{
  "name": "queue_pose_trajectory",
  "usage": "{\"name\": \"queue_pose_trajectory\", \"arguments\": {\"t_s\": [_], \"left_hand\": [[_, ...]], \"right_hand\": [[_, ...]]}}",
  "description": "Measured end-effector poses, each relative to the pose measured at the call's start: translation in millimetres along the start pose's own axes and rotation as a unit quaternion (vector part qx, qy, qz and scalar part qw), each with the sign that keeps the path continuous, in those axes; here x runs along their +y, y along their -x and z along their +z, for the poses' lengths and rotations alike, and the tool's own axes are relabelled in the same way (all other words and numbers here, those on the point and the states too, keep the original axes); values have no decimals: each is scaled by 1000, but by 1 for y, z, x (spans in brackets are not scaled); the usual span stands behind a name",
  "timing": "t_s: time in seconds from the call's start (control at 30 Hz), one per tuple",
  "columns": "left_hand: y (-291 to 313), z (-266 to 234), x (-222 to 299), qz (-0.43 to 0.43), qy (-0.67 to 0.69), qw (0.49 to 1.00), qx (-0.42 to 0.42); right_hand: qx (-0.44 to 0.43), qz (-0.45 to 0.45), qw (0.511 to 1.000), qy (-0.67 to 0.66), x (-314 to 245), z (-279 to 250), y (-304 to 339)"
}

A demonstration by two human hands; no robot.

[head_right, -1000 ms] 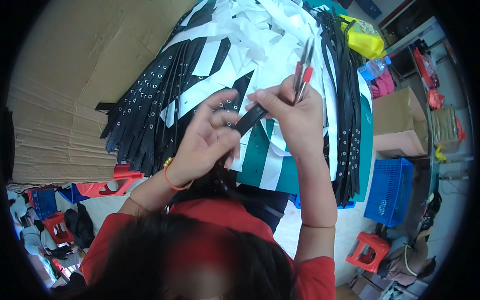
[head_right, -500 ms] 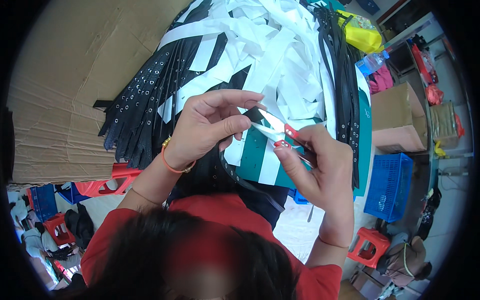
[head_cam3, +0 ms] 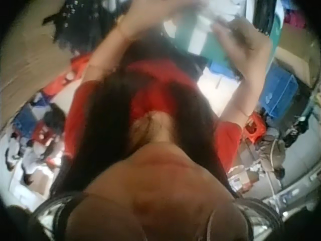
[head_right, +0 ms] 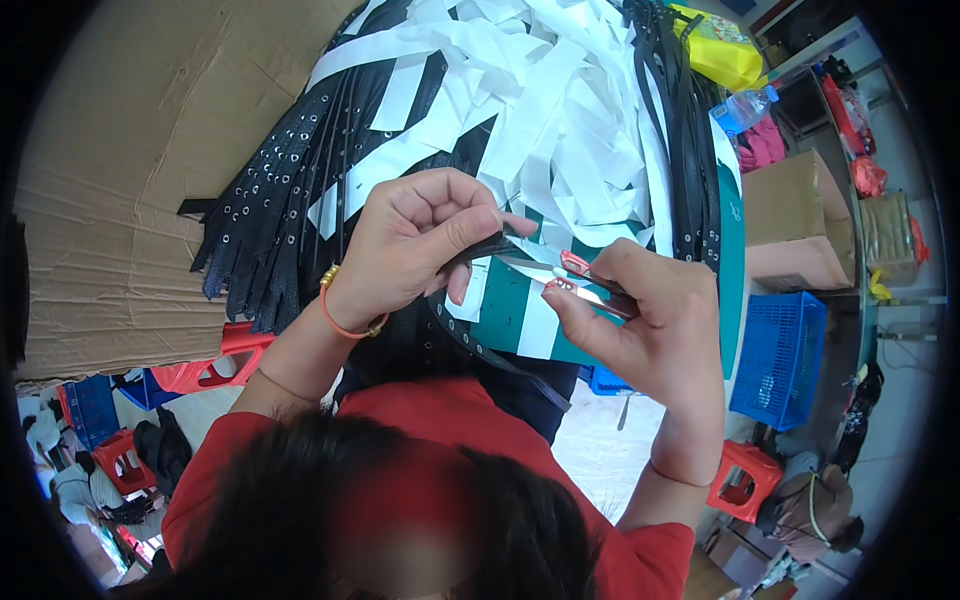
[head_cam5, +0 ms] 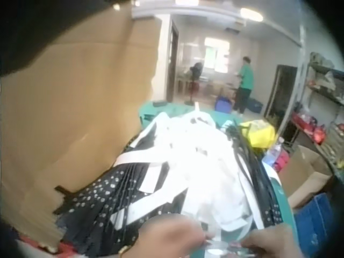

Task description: Trim excess material and threads from black belts using small clippers in a factory setting.

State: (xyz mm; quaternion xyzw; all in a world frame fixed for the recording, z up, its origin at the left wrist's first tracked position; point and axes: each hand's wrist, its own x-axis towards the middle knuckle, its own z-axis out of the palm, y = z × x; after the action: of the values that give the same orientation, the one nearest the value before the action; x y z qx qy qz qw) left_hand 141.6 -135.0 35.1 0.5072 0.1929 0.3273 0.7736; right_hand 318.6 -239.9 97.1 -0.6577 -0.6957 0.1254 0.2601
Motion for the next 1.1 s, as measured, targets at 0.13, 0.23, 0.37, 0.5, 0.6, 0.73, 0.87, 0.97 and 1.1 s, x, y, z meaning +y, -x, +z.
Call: {"name": "queue_pose_trajectory", "arguments": {"t_s": [0.13, 0.23, 0.37, 0.5, 0.6, 0.73, 0.87, 0.97, 1.1], "left_hand": [[0, -5, -2, -24, -32, 999, -26], [0, -8, -1, -37, -43, 997, -43], [0, -11, 3, -65, -20, 996, -55], [0, -12, 5, -109, -21, 990, -84], [-1, -11, 6, -119, -14, 988, -94], [-3, -12, 3, -118, 0, 988, -100], [-5, -11, 3, -126, -9, 988, -94], [-7, -11, 1, -113, -18, 989, -88], [-10, -6, 0, -77, -14, 996, -53]], "right_hand": [[-42, -9, 996, -81, 9, 2, -6], [-72, -4, 988, -134, 18, 5, -9], [-87, -1, 977, -192, 29, 11, -11], [-123, 3, 964, -234, 39, 13, -14], [-122, 13, 955, -271, 43, 20, -13], [-128, 22, 945, -300, 51, 25, -12], [-104, -4, 951, -291, 53, 29, -12], [-83, -54, 959, -264, 56, 33, -11], [20, 24, 901, -434, 58, 46, -5]]}}
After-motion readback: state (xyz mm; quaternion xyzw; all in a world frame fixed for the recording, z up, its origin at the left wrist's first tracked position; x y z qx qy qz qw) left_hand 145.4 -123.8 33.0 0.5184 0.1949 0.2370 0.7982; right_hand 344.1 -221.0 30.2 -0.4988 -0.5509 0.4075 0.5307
